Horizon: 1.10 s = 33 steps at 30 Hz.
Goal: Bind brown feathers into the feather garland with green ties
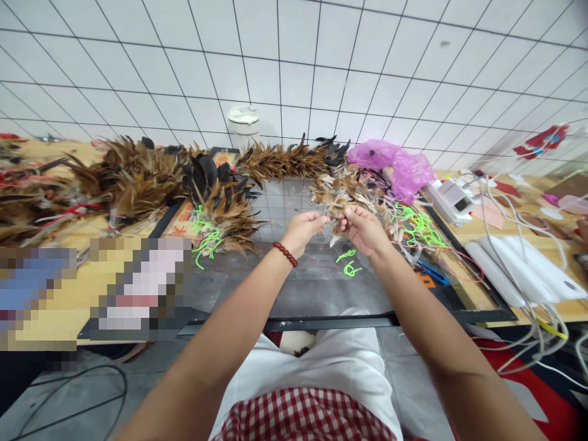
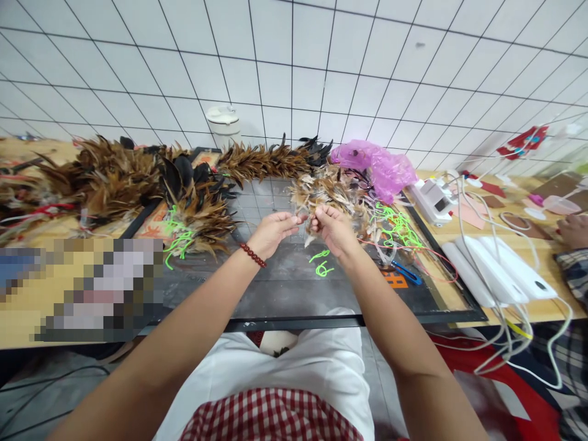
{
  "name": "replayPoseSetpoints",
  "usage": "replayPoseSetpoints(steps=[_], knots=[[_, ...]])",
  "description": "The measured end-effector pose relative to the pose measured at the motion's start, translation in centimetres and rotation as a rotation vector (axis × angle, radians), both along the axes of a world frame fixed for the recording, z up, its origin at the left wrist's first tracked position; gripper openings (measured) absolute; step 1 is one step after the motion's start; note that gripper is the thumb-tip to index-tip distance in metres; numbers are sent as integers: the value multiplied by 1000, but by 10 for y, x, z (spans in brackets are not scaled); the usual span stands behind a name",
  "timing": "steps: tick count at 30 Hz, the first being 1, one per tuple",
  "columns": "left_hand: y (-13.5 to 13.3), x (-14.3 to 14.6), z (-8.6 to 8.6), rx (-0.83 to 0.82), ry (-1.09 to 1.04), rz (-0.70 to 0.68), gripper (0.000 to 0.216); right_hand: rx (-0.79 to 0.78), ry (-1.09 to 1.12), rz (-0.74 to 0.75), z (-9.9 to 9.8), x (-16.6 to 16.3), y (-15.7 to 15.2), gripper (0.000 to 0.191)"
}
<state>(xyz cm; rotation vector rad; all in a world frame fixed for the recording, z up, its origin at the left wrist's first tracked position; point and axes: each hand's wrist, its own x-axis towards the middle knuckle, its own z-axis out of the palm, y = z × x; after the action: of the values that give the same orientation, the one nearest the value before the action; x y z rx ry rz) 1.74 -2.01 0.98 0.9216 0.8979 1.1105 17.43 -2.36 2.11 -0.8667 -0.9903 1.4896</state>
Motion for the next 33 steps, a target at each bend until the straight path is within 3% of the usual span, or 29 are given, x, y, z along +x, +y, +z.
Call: replayPoseSetpoints(steps=[4,8,12,14,20,24,27,30,33], knots=[[0,1,-4,73,150,-57,9,13,-24,-33,-2,2,3,25],[-1,1,-2,1,58,-64,10,126,-186,-99,-8,4,6,25],[-1,0,2,-48,-36,5,10,336,-661,-263,-9,10,6,38],[-1,-1,4,-62,-43,48,9,401,-914,-344,-7,13,4,35],[-2,-1,6,-89,-55,57,8,474,-1269,-95,-8,8,-7,31],[-1,-1,6,-78,-45,92,8,590,-1437,75,-15,-3,-10,11],[-1,-1,7,-83,-47,104,8,543,-1284,37,-14,-5,-9,9],[-2,-1,8,-94,-61,98,8,284,-833,-61,-7,-3,-6,17],[-4,0,9,-142,-65,71,8,70,-431,-47,-1,-1,-4,26]])
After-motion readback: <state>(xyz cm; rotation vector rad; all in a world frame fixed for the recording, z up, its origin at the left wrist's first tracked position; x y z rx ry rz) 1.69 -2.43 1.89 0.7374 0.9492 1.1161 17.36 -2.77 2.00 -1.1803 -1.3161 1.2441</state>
